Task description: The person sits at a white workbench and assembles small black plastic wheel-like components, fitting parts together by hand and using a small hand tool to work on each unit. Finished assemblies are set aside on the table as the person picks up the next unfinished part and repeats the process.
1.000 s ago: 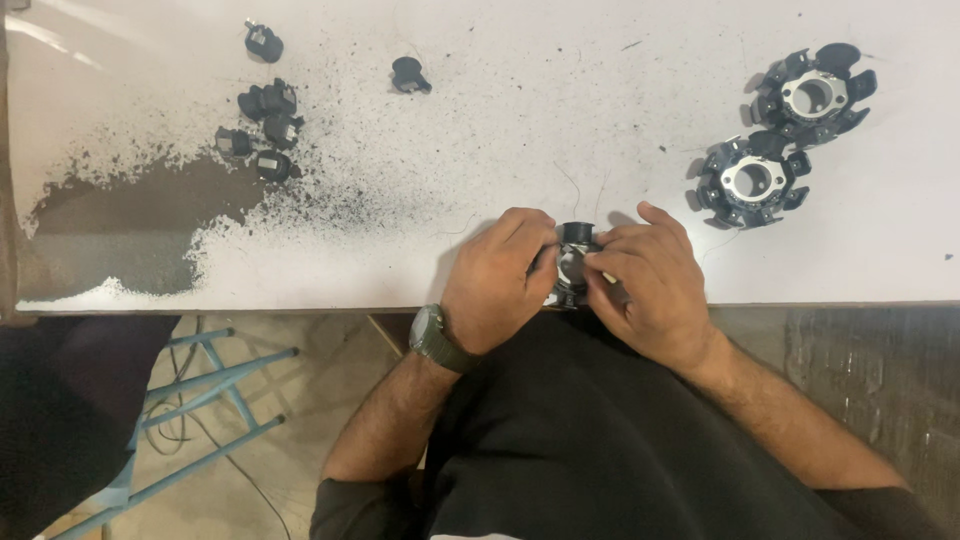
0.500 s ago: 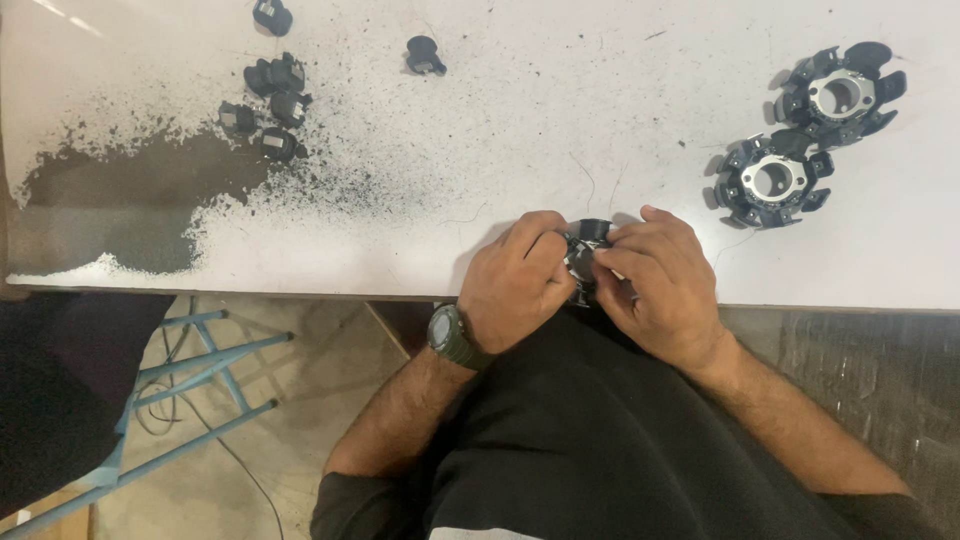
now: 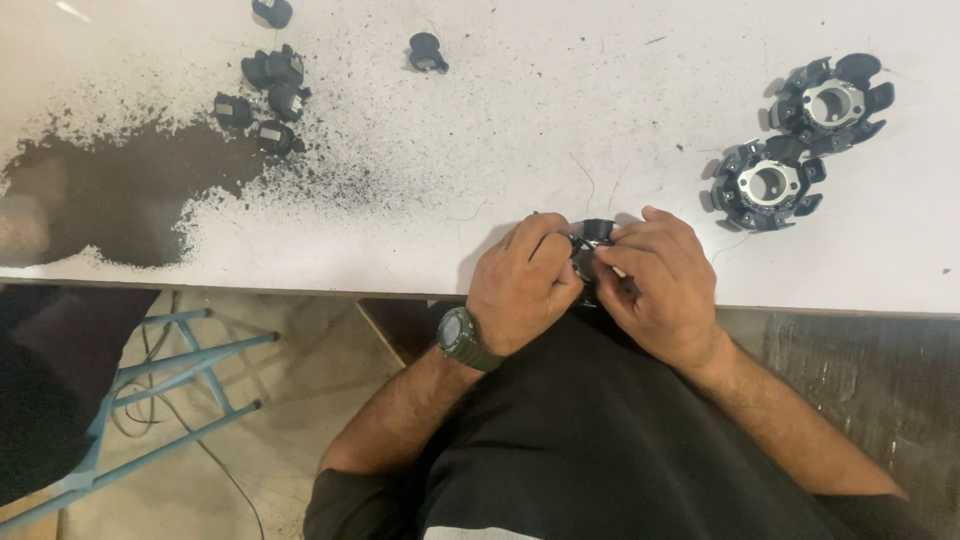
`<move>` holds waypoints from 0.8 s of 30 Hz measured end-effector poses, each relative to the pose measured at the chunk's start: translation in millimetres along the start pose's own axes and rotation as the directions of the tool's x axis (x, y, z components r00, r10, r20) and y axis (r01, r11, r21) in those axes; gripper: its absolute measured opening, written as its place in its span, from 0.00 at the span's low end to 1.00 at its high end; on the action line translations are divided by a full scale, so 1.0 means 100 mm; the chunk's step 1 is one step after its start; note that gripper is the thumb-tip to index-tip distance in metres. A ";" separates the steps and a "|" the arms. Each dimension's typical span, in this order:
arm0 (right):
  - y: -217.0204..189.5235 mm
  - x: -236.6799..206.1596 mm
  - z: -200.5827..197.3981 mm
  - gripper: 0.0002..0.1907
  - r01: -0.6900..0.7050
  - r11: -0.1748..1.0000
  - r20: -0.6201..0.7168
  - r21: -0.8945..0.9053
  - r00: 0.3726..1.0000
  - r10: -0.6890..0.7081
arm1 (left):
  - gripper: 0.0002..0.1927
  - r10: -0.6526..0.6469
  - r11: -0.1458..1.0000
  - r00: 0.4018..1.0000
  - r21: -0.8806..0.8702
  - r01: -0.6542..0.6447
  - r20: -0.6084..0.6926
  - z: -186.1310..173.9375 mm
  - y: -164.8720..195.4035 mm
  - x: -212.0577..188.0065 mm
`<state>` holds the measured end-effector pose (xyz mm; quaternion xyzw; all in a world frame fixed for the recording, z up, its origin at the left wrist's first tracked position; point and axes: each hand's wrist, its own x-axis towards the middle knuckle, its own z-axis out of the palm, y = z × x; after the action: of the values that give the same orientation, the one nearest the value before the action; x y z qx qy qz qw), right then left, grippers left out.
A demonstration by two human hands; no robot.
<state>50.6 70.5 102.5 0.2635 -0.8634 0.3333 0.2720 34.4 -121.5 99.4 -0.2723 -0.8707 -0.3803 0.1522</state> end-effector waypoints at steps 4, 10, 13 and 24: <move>-0.02 0.02 0.01 0.17 -0.007 1.000 0.019 -0.009 1.000 0.007 | 0.08 0.008 1.000 0.999 -0.001 -0.008 -0.034 0.03 0.01 -0.02; 0.10 0.04 -0.13 0.12 -0.114 0.993 0.006 0.021 0.994 0.113 | 0.05 -0.069 0.995 0.997 0.070 0.068 0.016 -0.26 -0.10 0.12; 0.28 0.16 -0.25 0.09 -0.164 0.986 -0.096 -0.028 0.982 0.160 | 0.04 -0.076 0.913 0.994 0.396 0.102 -0.081 -0.55 -0.37 0.20; -0.64 0.40 -1.04 0.15 0.006 0.726 0.265 0.688 0.929 -0.260 | 0.16 -0.186 0.928 0.975 0.305 0.214 -0.119 -0.59 -0.59 0.13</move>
<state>93.5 94.0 221.4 0.4602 -0.6949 0.5519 0.0263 -7.6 -193.6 110.4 -0.1373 -0.9359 -0.2612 0.1923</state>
